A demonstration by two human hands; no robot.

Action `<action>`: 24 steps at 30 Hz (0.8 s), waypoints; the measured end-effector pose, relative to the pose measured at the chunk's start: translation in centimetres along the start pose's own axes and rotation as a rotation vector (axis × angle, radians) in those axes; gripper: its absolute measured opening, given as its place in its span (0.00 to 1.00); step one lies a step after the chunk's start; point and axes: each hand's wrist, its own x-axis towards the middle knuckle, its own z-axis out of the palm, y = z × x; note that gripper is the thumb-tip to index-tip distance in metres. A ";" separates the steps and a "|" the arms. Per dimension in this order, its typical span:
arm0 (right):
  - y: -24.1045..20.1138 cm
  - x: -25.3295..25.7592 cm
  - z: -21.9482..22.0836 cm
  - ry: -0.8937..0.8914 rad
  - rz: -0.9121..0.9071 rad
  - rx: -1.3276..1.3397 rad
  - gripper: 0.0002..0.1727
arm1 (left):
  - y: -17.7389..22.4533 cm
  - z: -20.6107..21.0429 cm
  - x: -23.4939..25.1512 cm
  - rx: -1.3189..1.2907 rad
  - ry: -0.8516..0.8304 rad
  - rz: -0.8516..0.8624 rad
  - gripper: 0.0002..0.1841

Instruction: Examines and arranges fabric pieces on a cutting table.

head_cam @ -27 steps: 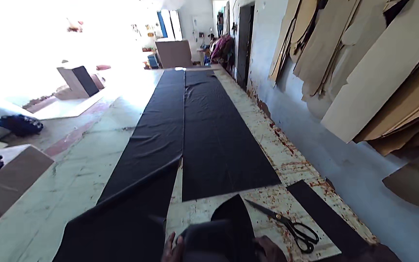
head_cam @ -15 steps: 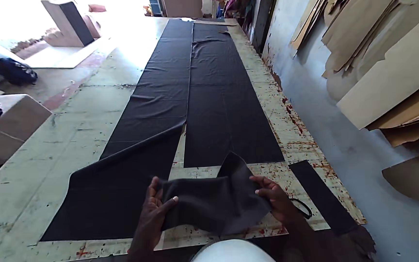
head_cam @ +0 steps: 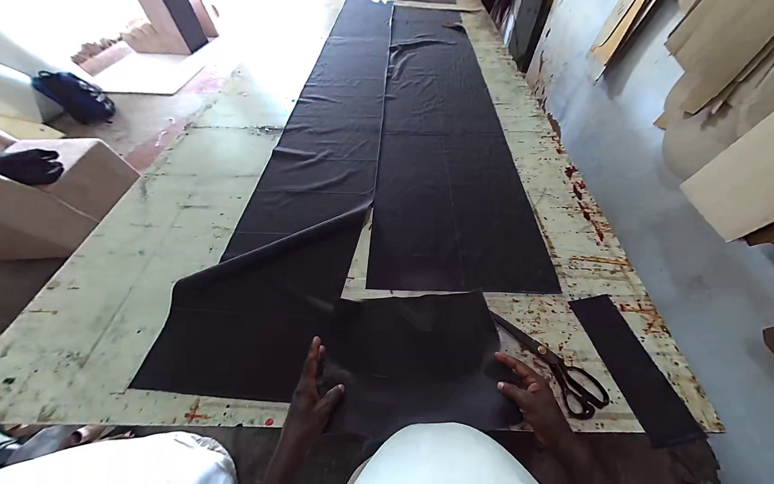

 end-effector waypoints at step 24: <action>-4.4 -0.9 0.7 -0.102 -0.177 -0.020 0.24 | 2.0 -2.7 -1.5 -0.303 -0.161 -0.305 0.32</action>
